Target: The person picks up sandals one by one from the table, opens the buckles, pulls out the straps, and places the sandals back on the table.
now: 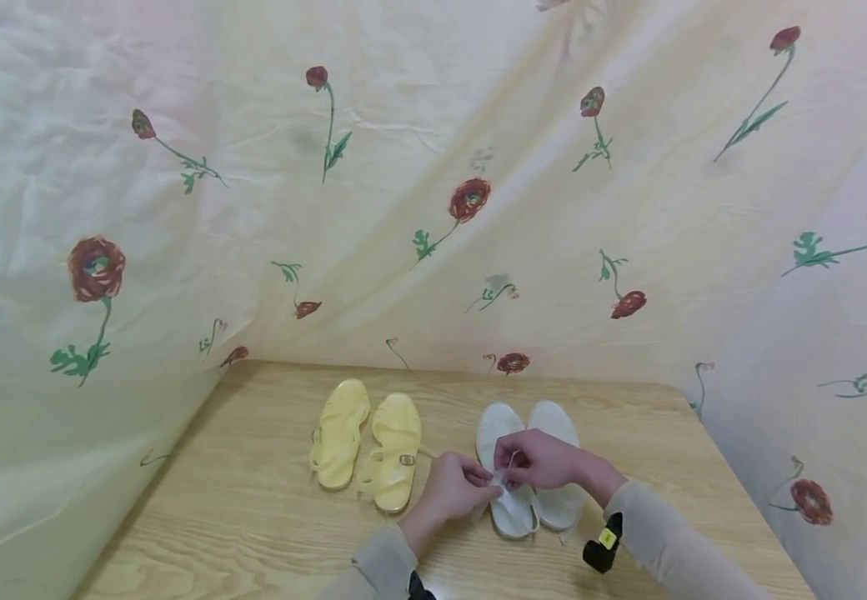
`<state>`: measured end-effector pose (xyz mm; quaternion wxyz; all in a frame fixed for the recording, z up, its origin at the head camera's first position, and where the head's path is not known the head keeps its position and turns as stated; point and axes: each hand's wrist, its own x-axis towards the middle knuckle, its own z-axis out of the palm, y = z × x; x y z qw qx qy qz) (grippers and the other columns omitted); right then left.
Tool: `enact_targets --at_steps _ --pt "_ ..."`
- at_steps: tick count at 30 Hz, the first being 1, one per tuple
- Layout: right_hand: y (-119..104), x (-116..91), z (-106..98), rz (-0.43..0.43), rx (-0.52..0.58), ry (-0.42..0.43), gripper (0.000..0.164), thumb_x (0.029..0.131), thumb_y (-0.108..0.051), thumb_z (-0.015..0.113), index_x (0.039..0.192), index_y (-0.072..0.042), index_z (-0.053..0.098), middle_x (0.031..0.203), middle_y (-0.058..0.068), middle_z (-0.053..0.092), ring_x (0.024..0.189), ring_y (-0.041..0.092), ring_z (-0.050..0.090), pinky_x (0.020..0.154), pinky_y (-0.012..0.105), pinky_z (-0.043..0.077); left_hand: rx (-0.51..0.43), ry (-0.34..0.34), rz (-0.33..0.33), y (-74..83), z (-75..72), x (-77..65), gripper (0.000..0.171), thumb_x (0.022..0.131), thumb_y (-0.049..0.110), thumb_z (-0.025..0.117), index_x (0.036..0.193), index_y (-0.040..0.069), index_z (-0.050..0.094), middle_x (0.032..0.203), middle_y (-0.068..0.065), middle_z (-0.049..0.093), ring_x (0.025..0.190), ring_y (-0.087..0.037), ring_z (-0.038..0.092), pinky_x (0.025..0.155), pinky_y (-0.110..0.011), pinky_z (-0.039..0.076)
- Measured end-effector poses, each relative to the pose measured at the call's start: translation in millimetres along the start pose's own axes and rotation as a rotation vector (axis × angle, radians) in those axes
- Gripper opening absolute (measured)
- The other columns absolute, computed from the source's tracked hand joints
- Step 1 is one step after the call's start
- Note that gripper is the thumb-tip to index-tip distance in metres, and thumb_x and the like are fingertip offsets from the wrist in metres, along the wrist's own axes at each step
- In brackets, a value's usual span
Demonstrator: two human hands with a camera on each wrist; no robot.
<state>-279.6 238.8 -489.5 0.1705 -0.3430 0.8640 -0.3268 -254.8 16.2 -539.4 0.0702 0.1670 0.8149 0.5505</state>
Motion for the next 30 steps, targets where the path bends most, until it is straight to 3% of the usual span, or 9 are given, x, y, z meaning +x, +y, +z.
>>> enact_targets --at_steps 7,18,25,30 --pt "-2.1 4.1 -2.7 -0.034 -0.046 -0.001 0.011 0.099 -0.007 0.070 0.102 -0.014 0.077 0.092 -0.005 0.078 0.076 0.002 0.068 0.068 0.022 0.059 -0.011 0.004 -0.006 0.1 0.6 0.8 0.017 0.079 0.015 0.094 0.084 0.004 0.082 0.071 -0.001 0.077 0.062 -0.001 0.066 0.059 -0.016 0.055" --pt "1.4 0.3 -1.5 0.031 0.057 -0.008 0.006 0.100 -0.011 0.073 0.104 -0.009 0.078 0.096 0.004 0.081 0.083 0.015 0.078 0.072 0.022 0.061 -0.012 -0.010 -0.018 -1.0 -0.1 0.9 0.017 0.080 0.016 0.094 0.085 0.005 0.082 0.071 0.001 0.077 0.063 -0.001 0.067 0.059 -0.017 0.056" --pt "2.7 -1.0 -0.8 0.007 0.029 0.000 0.004 0.102 -0.011 0.071 0.101 -0.010 0.074 0.096 0.002 0.080 0.085 0.013 0.078 0.074 0.022 0.061 -0.001 -0.001 -0.020 -2.9 0.8 2.0 0.017 0.079 0.016 0.094 0.084 0.007 0.082 0.071 0.001 0.077 0.062 -0.001 0.066 0.059 -0.017 0.056" --pt "3.6 -3.9 0.0 -0.053 -0.038 0.055 0.005 0.100 -0.011 0.074 0.096 -0.013 0.073 0.093 -0.002 0.079 0.085 0.005 0.075 0.076 0.022 0.062 -0.002 -0.006 -0.031 -1.7 1.3 2.1 0.017 0.079 0.016 0.094 0.085 0.007 0.082 0.071 0.003 0.076 0.063 -0.002 0.066 0.059 -0.018 0.056"
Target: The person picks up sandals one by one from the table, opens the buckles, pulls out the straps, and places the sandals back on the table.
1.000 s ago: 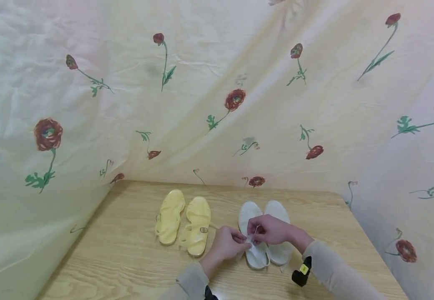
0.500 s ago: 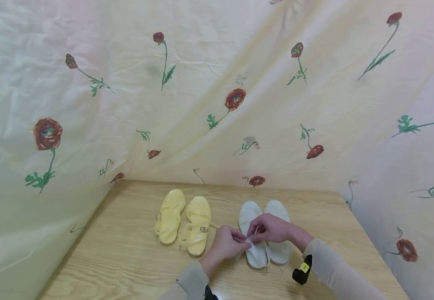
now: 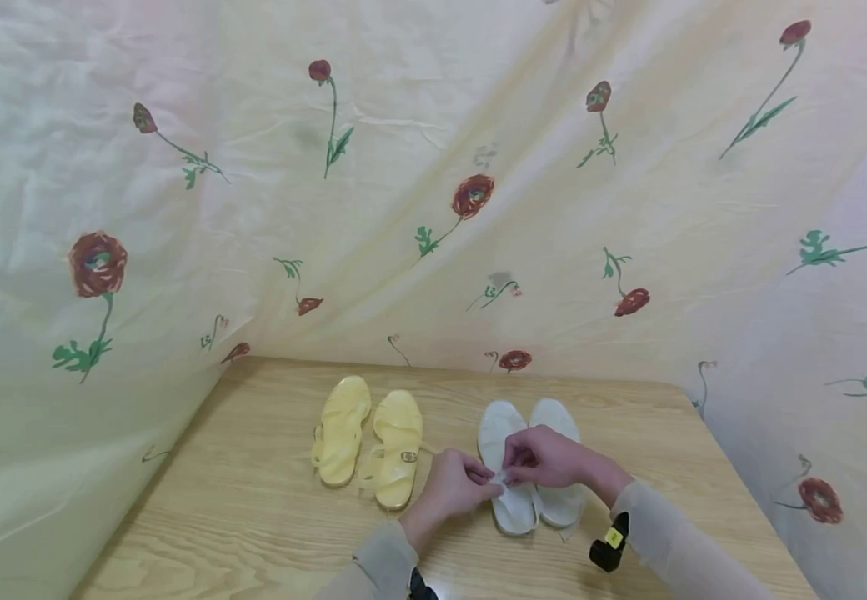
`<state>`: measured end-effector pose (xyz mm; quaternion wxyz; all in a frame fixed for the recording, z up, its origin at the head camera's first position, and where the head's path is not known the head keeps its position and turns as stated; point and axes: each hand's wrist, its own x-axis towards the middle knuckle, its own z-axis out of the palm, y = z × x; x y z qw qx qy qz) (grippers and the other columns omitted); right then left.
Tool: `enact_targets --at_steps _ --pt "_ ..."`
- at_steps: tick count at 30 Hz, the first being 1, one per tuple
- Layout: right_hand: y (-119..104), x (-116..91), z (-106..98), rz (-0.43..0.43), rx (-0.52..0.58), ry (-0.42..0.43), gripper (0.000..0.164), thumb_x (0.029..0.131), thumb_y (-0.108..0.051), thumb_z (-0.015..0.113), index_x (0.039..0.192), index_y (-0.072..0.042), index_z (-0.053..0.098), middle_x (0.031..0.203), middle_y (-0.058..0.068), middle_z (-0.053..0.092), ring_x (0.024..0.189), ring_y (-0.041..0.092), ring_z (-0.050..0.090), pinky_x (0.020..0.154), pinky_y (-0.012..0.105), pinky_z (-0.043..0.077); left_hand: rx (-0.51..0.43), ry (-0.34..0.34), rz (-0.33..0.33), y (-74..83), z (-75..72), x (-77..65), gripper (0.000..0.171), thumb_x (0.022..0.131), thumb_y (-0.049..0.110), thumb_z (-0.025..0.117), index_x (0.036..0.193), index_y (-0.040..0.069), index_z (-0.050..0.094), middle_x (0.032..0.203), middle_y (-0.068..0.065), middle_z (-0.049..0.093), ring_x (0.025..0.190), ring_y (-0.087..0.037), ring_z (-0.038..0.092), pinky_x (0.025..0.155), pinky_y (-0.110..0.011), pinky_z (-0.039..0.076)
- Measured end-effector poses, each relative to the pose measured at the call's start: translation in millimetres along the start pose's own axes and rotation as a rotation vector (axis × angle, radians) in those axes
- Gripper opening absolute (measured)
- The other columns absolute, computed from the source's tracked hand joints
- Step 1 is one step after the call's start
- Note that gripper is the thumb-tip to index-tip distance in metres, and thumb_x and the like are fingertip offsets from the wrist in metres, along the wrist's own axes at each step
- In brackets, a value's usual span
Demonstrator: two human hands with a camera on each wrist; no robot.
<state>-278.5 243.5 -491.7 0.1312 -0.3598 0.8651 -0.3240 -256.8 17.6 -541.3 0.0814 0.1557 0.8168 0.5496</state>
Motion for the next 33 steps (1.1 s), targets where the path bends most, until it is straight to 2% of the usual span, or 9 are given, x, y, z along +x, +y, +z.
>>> enact_targets --at_steps 6,10,18,24,27,33 --pt "0.4 1.8 -1.1 -0.060 -0.063 0.034 0.007 0.098 -0.008 0.074 0.102 -0.014 0.076 0.092 -0.006 0.077 0.082 -0.002 0.068 0.074 0.022 0.061 0.007 0.006 0.005 1.6 -1.2 -0.3 0.018 0.078 0.016 0.095 0.086 0.007 0.082 0.073 0.002 0.077 0.063 -0.002 0.065 0.059 -0.017 0.056" --pt "-1.3 3.3 -2.4 -0.041 -0.061 0.015 0.008 0.097 -0.012 0.077 0.105 -0.015 0.078 0.093 -0.007 0.078 0.081 -0.003 0.066 0.073 0.022 0.060 0.006 0.006 0.009 1.9 -1.3 -0.8 0.018 0.078 0.016 0.095 0.086 0.007 0.082 0.073 0.002 0.077 0.063 -0.002 0.066 0.059 -0.018 0.056" --pt "-1.3 4.5 1.4 0.017 -0.053 0.001 0.007 0.096 -0.011 0.077 0.097 -0.018 0.077 0.090 -0.010 0.076 0.081 -0.003 0.066 0.075 0.021 0.059 0.012 0.006 0.012 0.3 0.5 -0.5 0.018 0.079 0.018 0.095 0.085 0.007 0.082 0.072 0.004 0.076 0.062 -0.001 0.065 0.059 -0.018 0.056" --pt "4.1 3.4 4.8 0.019 -0.083 0.020 0.005 0.092 -0.008 0.078 0.092 -0.012 0.074 0.086 -0.012 0.073 0.080 -0.004 0.065 0.073 0.020 0.058 0.022 0.006 0.022 3.3 0.4 -2.6 0.019 0.078 0.017 0.095 0.085 0.006 0.082 0.072 0.002 0.077 0.063 -0.001 0.065 0.058 -0.017 0.055" --pt "5.5 2.9 5.6 0.022 -0.098 0.032 0.009 0.090 -0.006 0.077 0.092 -0.015 0.073 0.086 -0.011 0.073 0.080 -0.005 0.065 0.073 0.020 0.058 0.028 0.000 0.022 4.5 -0.7 -3.4 0.019 0.078 0.017 0.095 0.085 0.006 0.082 0.072 0.002 0.077 0.062 -0.001 0.065 0.058 -0.017 0.055" --pt "4.1 1.5 3.8 -0.011 -0.076 0.033 0.010 0.094 -0.008 0.076 0.099 -0.016 0.077 0.091 -0.009 0.076 0.083 -0.003 0.067 0.074 0.023 0.061 0.027 -0.004 0.028 5.3 -1.1 -3.4 0.018 0.078 0.016 0.094 0.086 0.005 0.081 0.072 0.001 0.077 0.062 0.000 0.064 0.057 -0.017 0.055"
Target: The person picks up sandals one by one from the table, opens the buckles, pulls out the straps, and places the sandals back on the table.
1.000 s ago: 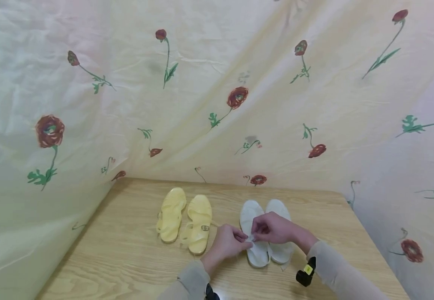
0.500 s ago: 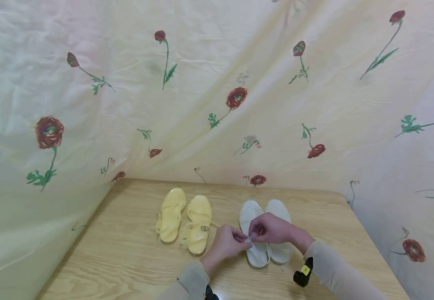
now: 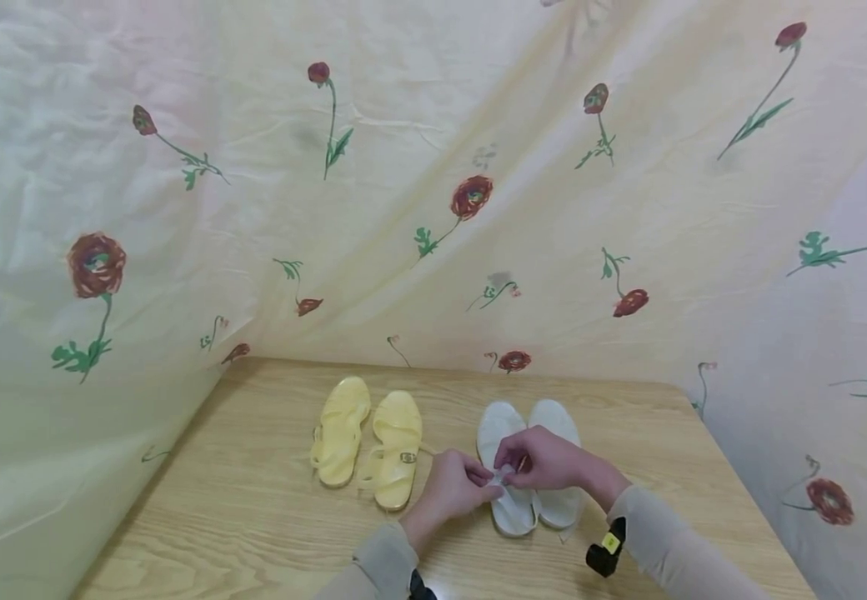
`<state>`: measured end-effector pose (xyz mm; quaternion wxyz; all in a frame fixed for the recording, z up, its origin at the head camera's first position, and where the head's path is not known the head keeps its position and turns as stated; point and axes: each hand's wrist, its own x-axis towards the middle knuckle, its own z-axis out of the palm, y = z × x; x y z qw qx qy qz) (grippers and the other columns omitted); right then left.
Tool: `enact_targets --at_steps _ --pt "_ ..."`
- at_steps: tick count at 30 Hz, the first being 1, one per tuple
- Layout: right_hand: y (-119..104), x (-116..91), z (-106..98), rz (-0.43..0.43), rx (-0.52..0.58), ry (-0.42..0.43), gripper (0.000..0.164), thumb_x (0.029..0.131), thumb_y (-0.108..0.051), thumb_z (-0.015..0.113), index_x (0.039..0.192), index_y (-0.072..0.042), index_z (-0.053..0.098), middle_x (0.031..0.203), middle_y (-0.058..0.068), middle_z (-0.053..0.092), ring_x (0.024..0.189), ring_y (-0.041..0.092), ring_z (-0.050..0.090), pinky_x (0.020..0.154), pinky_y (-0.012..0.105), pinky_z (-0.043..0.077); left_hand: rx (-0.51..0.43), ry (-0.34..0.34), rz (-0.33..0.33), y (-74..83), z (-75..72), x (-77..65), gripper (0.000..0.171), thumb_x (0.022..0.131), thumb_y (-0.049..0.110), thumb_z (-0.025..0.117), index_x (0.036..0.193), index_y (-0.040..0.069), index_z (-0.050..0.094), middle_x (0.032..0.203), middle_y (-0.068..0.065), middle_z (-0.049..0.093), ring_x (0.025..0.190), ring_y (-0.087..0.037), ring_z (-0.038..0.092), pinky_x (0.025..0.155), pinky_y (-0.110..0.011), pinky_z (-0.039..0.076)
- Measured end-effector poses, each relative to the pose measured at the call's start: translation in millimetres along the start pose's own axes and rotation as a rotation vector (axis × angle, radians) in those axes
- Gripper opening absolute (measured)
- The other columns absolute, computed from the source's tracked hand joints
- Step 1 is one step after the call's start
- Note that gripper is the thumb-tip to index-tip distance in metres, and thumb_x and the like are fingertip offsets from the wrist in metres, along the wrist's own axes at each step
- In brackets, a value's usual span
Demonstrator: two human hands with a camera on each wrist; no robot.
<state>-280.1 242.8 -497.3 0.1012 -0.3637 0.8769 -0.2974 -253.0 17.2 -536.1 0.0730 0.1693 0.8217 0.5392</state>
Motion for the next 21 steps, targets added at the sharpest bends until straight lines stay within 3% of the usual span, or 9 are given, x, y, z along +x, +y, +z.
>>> enact_targets --at_steps 8,15,21 --pt "0.5 -0.7 0.5 -0.009 0.016 0.005 0.011 0.095 -0.006 0.077 0.098 -0.017 0.078 0.091 -0.009 0.078 0.083 -0.004 0.067 0.074 0.023 0.061 0.016 0.005 0.006 0.2 0.2 0.7 0.018 0.078 0.017 0.095 0.085 0.006 0.082 0.072 0.002 0.077 0.062 0.000 0.064 0.057 -0.017 0.054" --pt "0.0 -0.8 3.9 -0.005 -0.002 0.046 0.022 0.084 0.004 0.073 0.089 -0.017 0.072 0.085 -0.012 0.073 0.080 -0.004 0.065 0.072 0.021 0.059 0.007 -0.007 -0.013 1.0 0.8 2.0 0.018 0.078 0.017 0.095 0.085 0.006 0.082 0.071 0.002 0.077 0.061 0.000 0.065 0.057 -0.017 0.055" --pt "-0.8 -1.5 2.2 0.001 0.006 0.034 0.018 0.090 0.000 0.074 0.097 -0.017 0.074 0.089 -0.012 0.073 0.082 -0.003 0.064 0.073 0.023 0.060 0.007 0.001 -0.006 0.7 1.5 2.5 0.017 0.078 0.015 0.095 0.084 0.006 0.082 0.071 0.001 0.077 0.061 -0.001 0.066 0.057 -0.017 0.055"
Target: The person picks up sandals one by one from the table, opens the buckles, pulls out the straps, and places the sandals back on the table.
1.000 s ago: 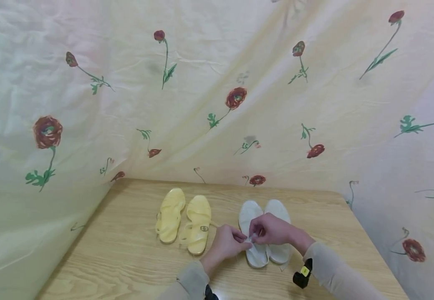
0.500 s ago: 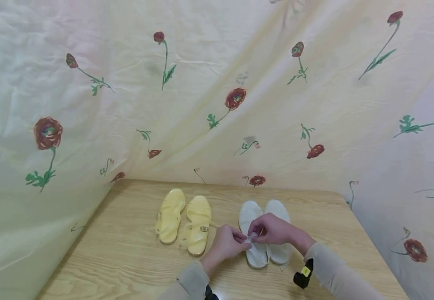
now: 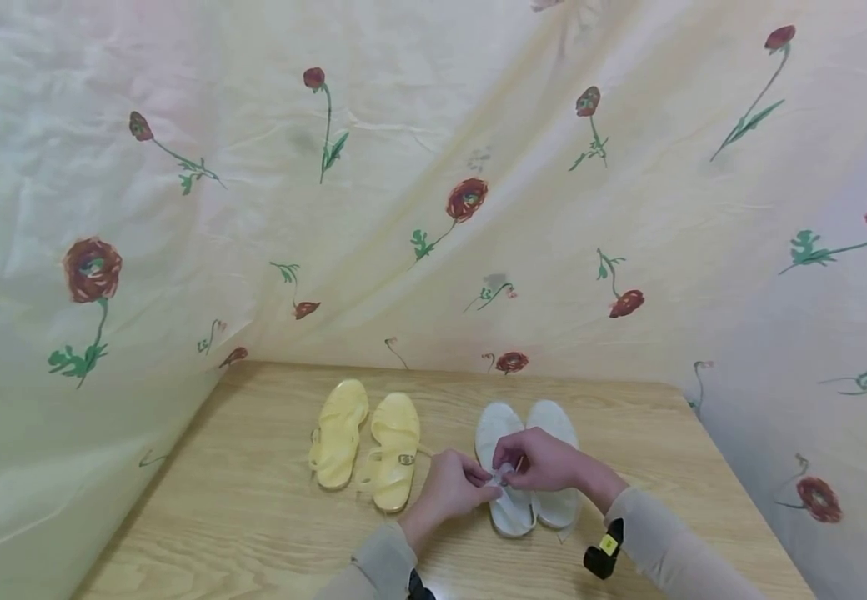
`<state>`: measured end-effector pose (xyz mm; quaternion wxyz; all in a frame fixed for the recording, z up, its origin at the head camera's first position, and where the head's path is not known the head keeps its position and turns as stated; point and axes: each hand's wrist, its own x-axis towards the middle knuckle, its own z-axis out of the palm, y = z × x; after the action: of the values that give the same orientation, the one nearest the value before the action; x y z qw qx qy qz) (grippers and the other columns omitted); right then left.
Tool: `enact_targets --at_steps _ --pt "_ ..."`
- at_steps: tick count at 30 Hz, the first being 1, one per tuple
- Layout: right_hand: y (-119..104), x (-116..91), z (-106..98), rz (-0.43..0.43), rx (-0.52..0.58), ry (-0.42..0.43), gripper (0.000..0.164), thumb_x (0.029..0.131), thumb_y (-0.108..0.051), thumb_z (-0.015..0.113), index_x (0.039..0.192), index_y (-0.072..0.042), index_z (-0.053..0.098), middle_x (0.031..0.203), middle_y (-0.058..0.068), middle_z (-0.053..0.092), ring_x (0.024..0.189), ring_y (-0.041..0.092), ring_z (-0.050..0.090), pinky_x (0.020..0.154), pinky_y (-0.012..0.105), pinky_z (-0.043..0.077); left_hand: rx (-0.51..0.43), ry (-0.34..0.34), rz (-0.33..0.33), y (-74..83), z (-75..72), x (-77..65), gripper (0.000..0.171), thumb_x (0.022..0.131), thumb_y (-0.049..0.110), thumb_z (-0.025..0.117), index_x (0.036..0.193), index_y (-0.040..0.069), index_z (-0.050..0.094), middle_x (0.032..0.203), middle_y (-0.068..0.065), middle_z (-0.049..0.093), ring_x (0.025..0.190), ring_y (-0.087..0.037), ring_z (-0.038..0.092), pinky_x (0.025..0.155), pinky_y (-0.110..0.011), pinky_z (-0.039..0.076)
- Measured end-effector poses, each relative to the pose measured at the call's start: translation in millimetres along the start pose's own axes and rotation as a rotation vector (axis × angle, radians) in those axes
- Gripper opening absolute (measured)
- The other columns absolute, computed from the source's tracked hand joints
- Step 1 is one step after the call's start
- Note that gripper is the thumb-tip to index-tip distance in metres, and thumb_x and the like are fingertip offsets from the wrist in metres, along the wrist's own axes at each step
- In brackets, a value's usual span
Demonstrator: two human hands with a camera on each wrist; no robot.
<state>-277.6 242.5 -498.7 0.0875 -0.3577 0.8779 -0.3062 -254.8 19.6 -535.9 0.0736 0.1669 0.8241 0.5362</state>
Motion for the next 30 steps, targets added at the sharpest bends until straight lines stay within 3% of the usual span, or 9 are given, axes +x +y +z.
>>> enact_targets --at_steps 10,23,30 --pt "-2.6 -0.3 1.3 0.018 -0.003 -0.036 0.014 0.093 -0.005 0.076 0.096 -0.018 0.078 0.090 -0.013 0.075 0.084 -0.003 0.065 0.075 0.023 0.060 -0.011 0.000 0.009 -1.6 1.3 -4.6 0.018 0.079 0.016 0.094 0.084 0.004 0.082 0.070 0.001 0.077 0.060 0.000 0.065 0.056 -0.017 0.054" --pt "-5.4 -2.8 5.5 0.037 -0.041 -0.020 0.015 0.088 -0.004 0.075 0.090 -0.019 0.073 0.085 -0.014 0.070 0.078 -0.003 0.060 0.070 0.020 0.056 -0.001 0.011 0.022 -0.7 2.3 -8.5 0.019 0.078 0.017 0.094 0.085 0.004 0.082 0.070 0.000 0.077 0.059 0.002 0.063 0.057 -0.016 0.054" --pt "-7.4 -4.0 5.7 0.010 -0.018 -0.022 0.013 0.092 -0.004 0.075 0.096 -0.017 0.076 0.090 -0.011 0.073 0.082 -0.002 0.062 0.074 0.021 0.058 -0.011 0.017 0.028 -3.0 2.6 -10.5 0.017 0.078 0.015 0.094 0.083 0.004 0.082 0.070 -0.001 0.077 0.058 0.001 0.063 0.055 -0.016 0.054"
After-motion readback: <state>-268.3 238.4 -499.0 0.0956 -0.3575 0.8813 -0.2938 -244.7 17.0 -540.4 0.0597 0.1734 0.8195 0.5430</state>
